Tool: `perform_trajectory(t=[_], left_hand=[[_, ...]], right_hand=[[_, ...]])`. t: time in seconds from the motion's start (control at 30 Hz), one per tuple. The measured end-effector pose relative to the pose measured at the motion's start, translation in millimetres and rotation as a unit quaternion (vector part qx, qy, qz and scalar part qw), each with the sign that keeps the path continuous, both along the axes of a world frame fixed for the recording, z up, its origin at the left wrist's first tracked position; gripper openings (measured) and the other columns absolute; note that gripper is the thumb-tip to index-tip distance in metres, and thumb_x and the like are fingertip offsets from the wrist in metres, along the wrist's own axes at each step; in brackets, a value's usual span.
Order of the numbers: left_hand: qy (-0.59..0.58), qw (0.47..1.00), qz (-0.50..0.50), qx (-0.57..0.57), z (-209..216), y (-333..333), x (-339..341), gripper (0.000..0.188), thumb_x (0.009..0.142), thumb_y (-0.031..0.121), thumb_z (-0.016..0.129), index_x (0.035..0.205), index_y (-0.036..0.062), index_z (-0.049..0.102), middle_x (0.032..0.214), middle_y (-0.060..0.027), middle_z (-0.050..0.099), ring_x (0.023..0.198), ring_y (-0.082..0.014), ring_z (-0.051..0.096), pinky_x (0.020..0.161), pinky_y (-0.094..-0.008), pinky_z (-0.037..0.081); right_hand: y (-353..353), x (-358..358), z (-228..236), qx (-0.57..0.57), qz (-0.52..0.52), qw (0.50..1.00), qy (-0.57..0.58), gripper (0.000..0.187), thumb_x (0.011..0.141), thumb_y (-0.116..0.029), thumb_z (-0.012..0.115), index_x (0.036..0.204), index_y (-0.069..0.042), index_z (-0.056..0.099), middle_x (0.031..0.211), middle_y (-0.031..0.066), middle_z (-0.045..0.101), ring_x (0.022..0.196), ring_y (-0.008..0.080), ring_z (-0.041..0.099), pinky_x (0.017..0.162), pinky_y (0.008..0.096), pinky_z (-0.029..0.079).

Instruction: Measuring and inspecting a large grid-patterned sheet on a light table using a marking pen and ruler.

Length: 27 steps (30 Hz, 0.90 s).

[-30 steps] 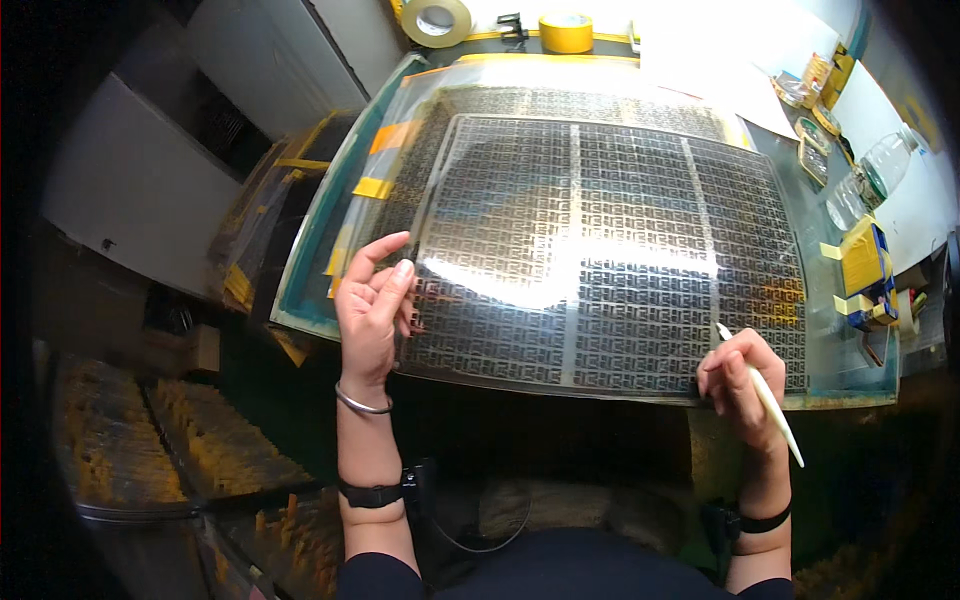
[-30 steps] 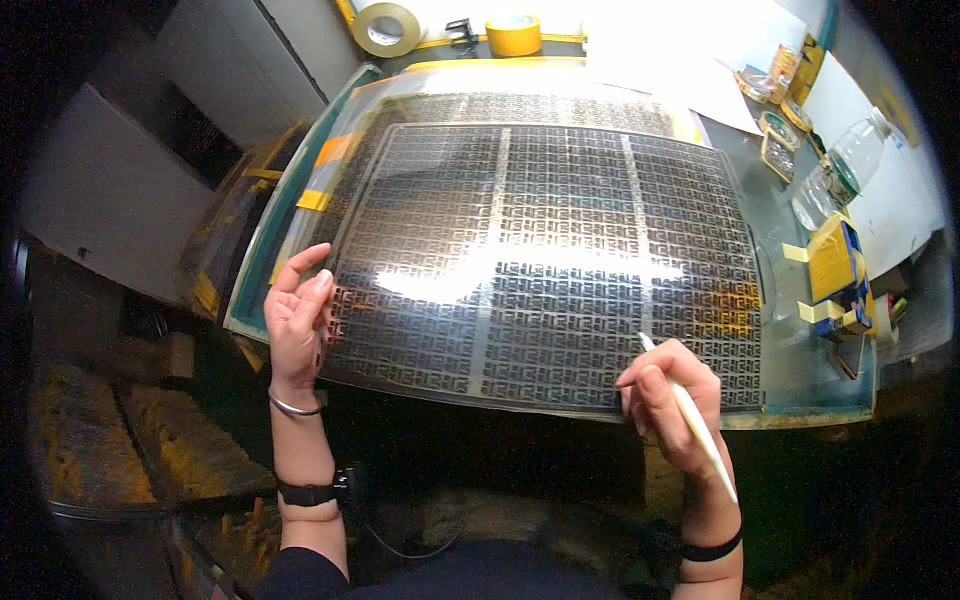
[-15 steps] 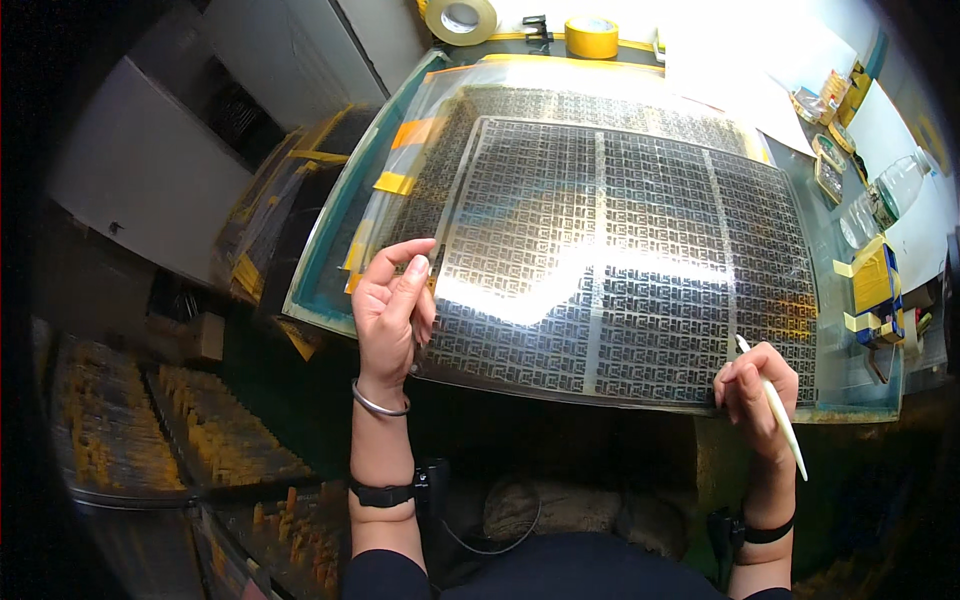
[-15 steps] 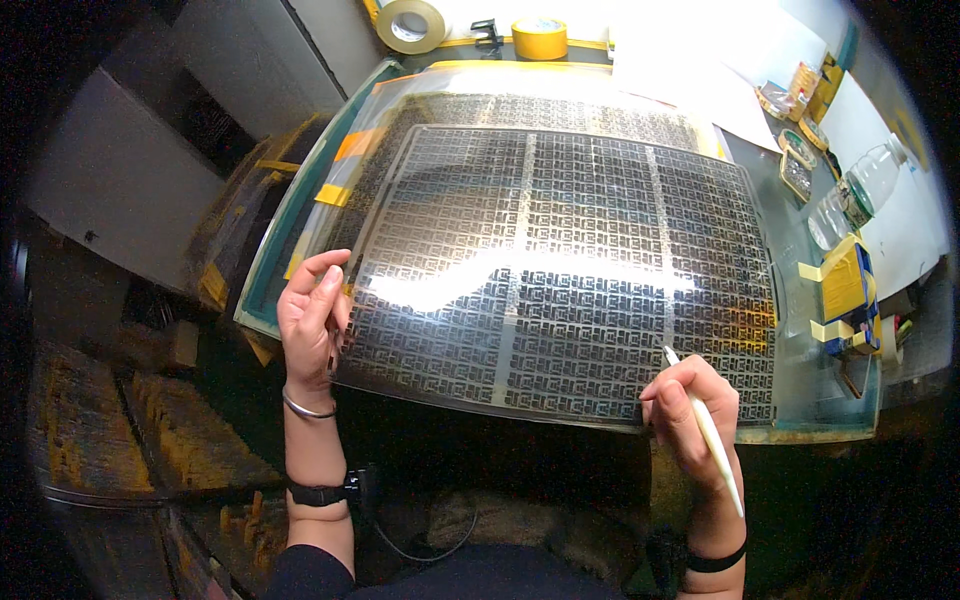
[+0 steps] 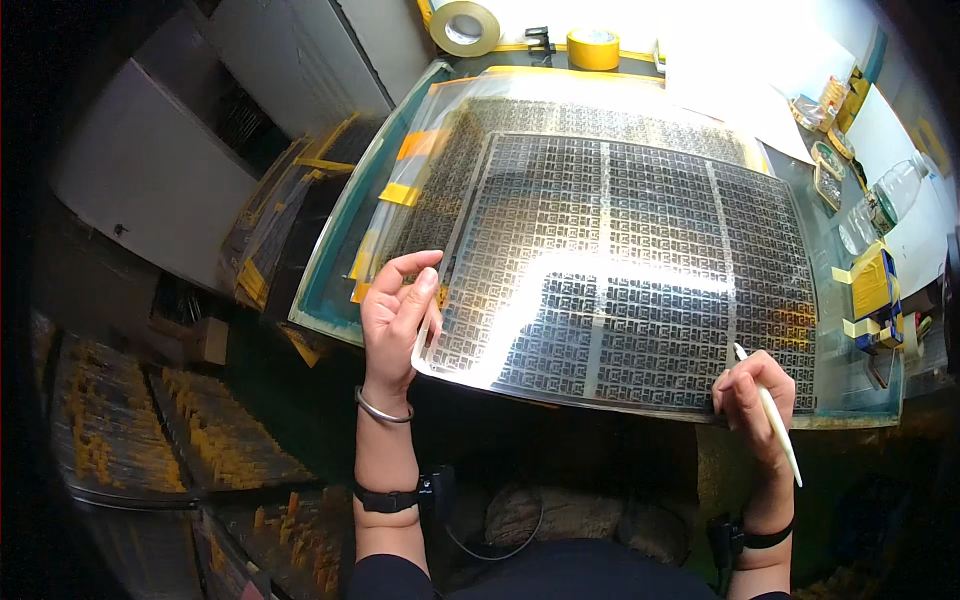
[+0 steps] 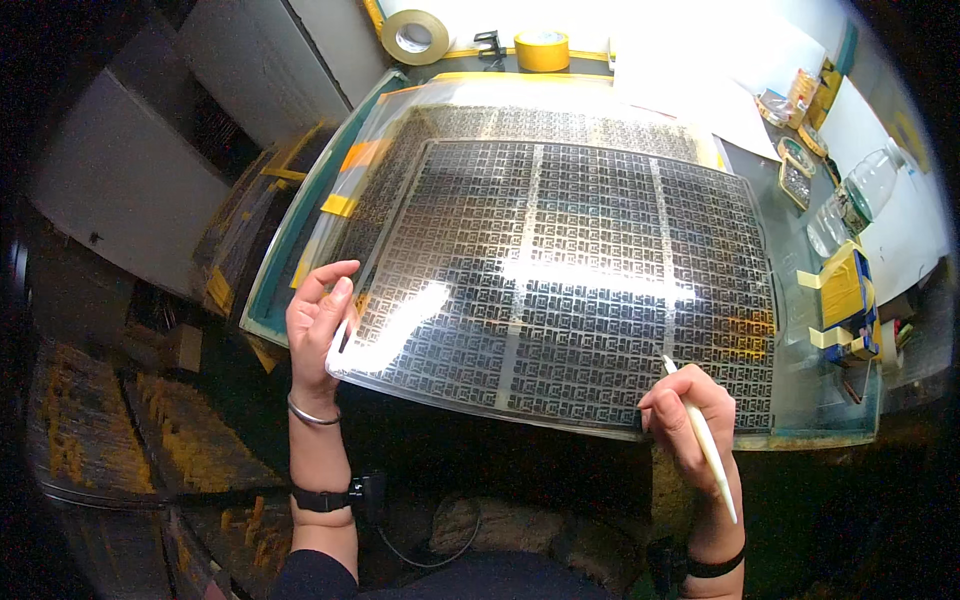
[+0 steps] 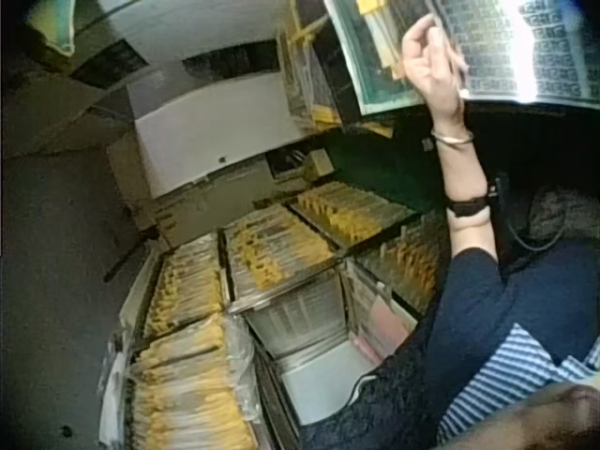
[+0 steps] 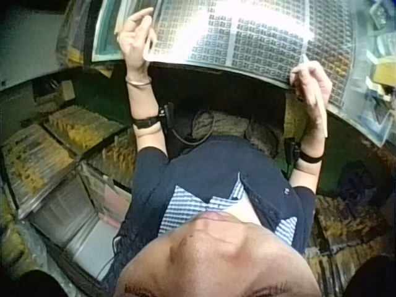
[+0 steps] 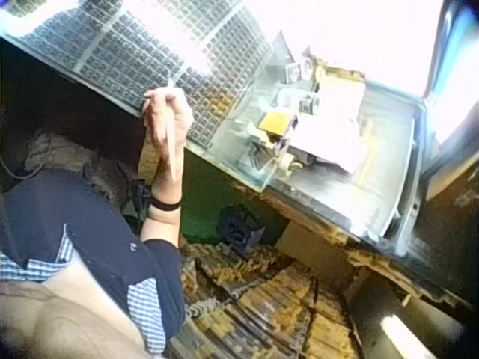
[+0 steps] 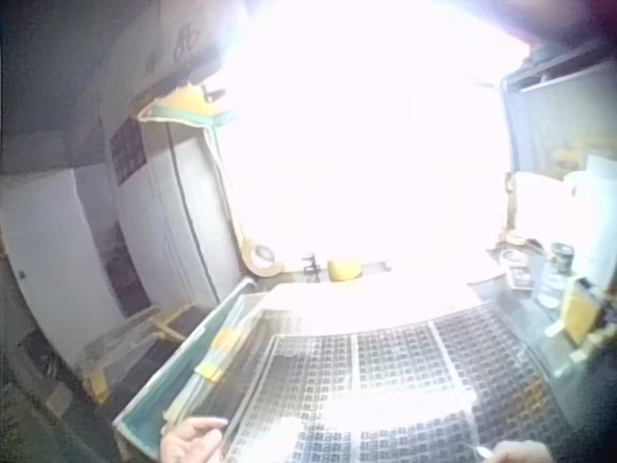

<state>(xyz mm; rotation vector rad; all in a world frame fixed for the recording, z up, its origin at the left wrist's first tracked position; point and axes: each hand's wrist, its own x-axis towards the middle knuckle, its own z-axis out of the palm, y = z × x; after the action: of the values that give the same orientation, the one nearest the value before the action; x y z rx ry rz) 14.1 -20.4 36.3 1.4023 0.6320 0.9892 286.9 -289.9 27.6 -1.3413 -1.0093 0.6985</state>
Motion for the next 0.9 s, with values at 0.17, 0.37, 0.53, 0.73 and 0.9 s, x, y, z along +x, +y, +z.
perform_trajectory(t=[0.17, 0.37, 0.53, 0.73, 0.9], left_hand=[[0.05, 0.998, -0.037, 0.009, 2.8, 2.2, 0.0, 0.052, 0.093, 0.006, 0.06, 0.14, -0.0008, 0.039, 0.098, -0.0056, 0.069, 0.084, -0.0025, 0.059, 0.067, -0.0155, 0.043], [0.069, 0.994, -0.086, -0.006, 18.6, -9.2, -15.5, 0.072, 0.086, -0.009, 0.062, 0.149, 0.0026, 0.028, 0.114, -0.0135, 0.066, 0.097, -0.0117, 0.064, 0.081, -0.0235, 0.052], [0.141, 0.989, -0.04, 0.026, 28.1, -21.1, -42.9, 0.076, 0.083, -0.009, 0.066, 0.15, 0.0041, 0.032, 0.101, -0.0049, 0.063, 0.088, -0.007, 0.06, 0.077, -0.02, 0.052], [0.14, 0.99, 0.012, 0.023, 21.7, -38.3, -54.4, 0.056, 0.087, -0.007, 0.063, 0.14, -0.0047, 0.044, 0.097, -0.0025, 0.06, 0.084, -0.0047, 0.056, 0.074, -0.0181, 0.048], [0.175, 0.983, 0.041, 0.042, 15.9, -43.9, -45.0, 0.035, 0.091, -0.004, 0.06, 0.126, -0.006, 0.056, 0.093, -0.0012, 0.06, 0.078, -0.0023, 0.053, 0.068, -0.0157, 0.042]], right_hand=[[1.3, -1.5, 5.8, -0.018, 0.004, 1.0, 0.005, 0.025, 0.099, -0.022, 0.059, 0.086, 0.0, 0.061, 0.066, 0.0026, 0.058, 0.053, 0.0055, 0.049, 0.049, 0.0207, 0.038], [-10.3, 5.4, 15.9, 0.011, -0.053, 0.998, 0.006, 0.021, 0.1, -0.019, 0.054, 0.087, -0.002, 0.056, 0.068, 0.0072, 0.062, 0.053, 0.0079, 0.055, 0.047, 0.0202, 0.043], [-47.5, 63.3, 11.5, 0.08, -0.275, 0.952, -0.105, 0.02, 0.101, -0.022, 0.051, 0.091, -0.004, 0.053, 0.077, 0.0074, 0.06, 0.069, 0.0124, 0.055, 0.069, 0.0287, 0.048], [-56.9, 86.2, -2.8, 0.032, -0.328, 0.942, -0.058, 0.016, 0.101, -0.014, 0.051, 0.108, -0.001, 0.055, 0.102, 0.0088, 0.065, 0.091, 0.0134, 0.058, 0.088, 0.0302, 0.048], [-56.3, 89.3, -5.9, 0.02, -0.304, 0.95, -0.064, 0.015, 0.097, -0.007, 0.055, 0.11, 0.0, 0.053, 0.105, 0.0124, 0.065, 0.096, 0.0162, 0.062, 0.092, 0.0306, 0.049]])
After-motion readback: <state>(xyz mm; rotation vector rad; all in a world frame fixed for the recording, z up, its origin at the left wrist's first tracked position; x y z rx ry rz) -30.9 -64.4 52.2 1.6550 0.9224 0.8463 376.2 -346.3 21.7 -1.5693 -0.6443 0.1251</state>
